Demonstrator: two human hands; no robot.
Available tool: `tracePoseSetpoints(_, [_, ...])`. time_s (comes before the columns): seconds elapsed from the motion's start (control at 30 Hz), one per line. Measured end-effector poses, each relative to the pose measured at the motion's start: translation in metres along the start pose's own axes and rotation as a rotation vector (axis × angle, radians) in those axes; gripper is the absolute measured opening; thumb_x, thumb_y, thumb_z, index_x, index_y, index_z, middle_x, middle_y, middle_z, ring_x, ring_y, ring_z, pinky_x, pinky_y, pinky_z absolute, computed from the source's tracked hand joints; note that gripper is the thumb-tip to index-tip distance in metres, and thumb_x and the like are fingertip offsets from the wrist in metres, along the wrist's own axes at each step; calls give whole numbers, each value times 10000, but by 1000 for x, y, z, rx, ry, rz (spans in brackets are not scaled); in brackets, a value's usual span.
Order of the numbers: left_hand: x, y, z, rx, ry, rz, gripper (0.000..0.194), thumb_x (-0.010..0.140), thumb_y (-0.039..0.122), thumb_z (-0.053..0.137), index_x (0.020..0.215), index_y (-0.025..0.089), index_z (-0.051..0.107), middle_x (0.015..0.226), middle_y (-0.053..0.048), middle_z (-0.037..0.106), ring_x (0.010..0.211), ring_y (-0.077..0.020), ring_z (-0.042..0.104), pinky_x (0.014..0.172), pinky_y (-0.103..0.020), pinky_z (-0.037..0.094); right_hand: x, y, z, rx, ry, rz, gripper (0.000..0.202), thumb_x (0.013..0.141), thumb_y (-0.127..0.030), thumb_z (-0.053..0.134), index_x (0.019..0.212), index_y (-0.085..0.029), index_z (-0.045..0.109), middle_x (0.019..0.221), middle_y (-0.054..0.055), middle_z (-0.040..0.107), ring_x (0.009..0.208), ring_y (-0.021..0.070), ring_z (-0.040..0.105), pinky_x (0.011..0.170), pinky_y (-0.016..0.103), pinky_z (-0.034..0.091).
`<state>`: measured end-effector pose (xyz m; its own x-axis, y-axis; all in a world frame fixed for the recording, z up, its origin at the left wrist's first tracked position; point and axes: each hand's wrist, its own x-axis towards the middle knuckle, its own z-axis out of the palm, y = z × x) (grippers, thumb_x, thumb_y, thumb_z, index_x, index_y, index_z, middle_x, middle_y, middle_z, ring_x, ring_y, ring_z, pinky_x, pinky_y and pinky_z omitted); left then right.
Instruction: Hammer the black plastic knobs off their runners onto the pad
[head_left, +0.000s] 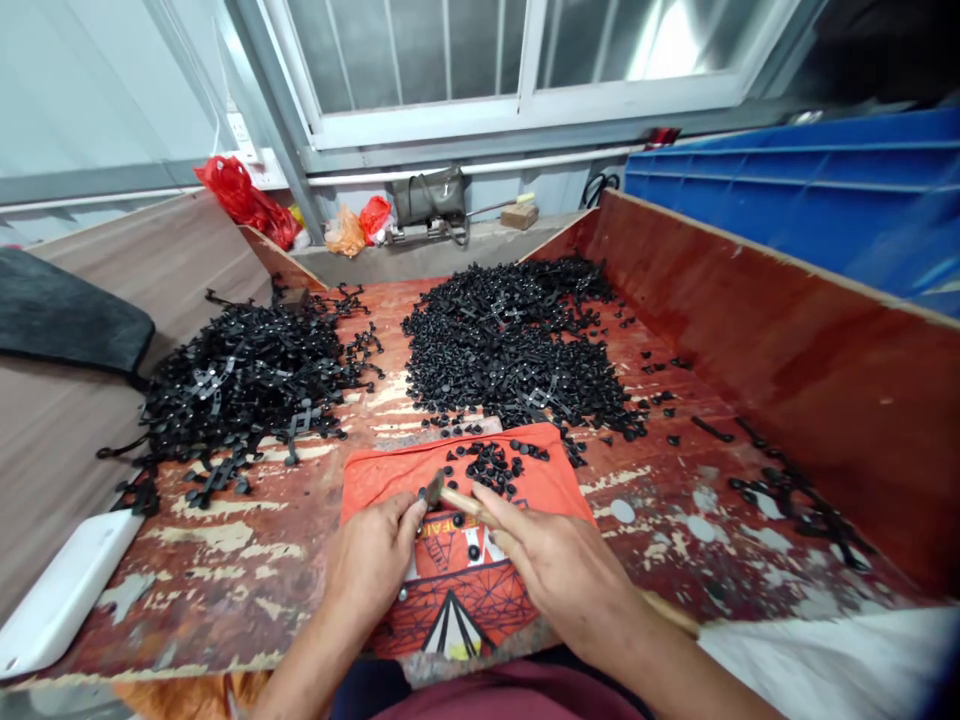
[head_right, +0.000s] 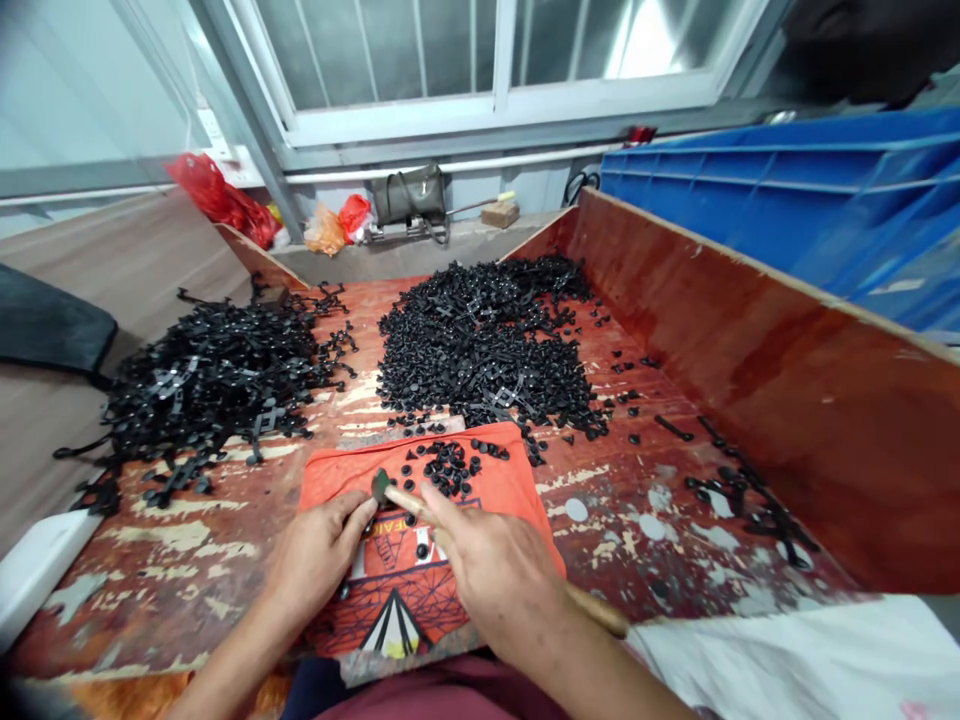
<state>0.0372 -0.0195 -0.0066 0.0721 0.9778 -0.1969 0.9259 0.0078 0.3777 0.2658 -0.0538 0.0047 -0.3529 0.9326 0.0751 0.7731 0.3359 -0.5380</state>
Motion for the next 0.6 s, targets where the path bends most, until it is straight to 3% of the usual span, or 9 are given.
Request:
tracePoseSetpoints(0.1, [-3,1,3,-27,-17,33,356,969,424,370,762,234,589,725,-36,695,722,-224,659,611,-266,304,-5,0,-13,300,24,36,510,1032,-233,372,1520,-381,347,1329,5,651,1059,191,695,917,320,547])
tracePoseSetpoints(0.2, [-6,-1,4,-100,-58,99,360,957,442,384,721,230,555,686,-23,676,683,-220,647,598,-276,325,-15,9,-19,453,45,74,492,1028,-244,382,1500,-384,392,1427,-6,564,1251,209,581,1049,382,466])
tracePoseSetpoints(0.27, [-1,-7,-10,-84,-79,172,375,952,454,388,715,229,572,665,-17,667,669,-218,643,606,-282,352,-22,17,-19,486,74,96,486,1008,-255,421,1484,-354,435,1421,24,572,1279,242,555,1054,419,457])
tracePoseSetpoints(0.33, [12,-18,-44,-7,-34,228,398,954,469,378,775,229,640,697,-17,688,694,-220,652,650,-285,394,-27,25,-17,504,98,123,469,996,-267,436,1457,-336,485,1371,48,617,1226,264,599,1008,424,493])
tracePoseSetpoints(0.4, [33,-30,-95,102,163,197,434,954,491,355,925,220,693,818,-35,731,757,-236,665,703,-293,432,-30,29,-17,520,133,145,439,988,-288,445,1414,-329,539,1292,54,672,1138,271,650,940,410,534])
tracePoseSetpoints(0.5, [60,-31,-170,418,656,82,501,950,477,379,1269,153,591,1201,-138,651,1096,-346,592,920,-444,434,-25,29,-21,576,228,162,401,970,-344,472,1344,-286,604,1117,63,734,976,264,691,811,365,572])
tracePoseSetpoints(0.57, [59,-11,-188,449,900,120,513,959,458,398,1326,131,544,1285,-171,574,1193,-377,522,995,-538,388,-13,26,-24,661,290,207,397,948,-402,498,1286,-246,637,877,45,734,752,222,687,639,298,567])
tracePoseSetpoints(0.6, [52,5,-183,392,947,224,475,956,437,424,1291,132,566,1242,-164,585,1184,-355,524,1007,-526,393,-4,24,-27,724,314,244,405,932,-439,517,1251,-228,650,743,20,691,615,188,643,534,260,529])
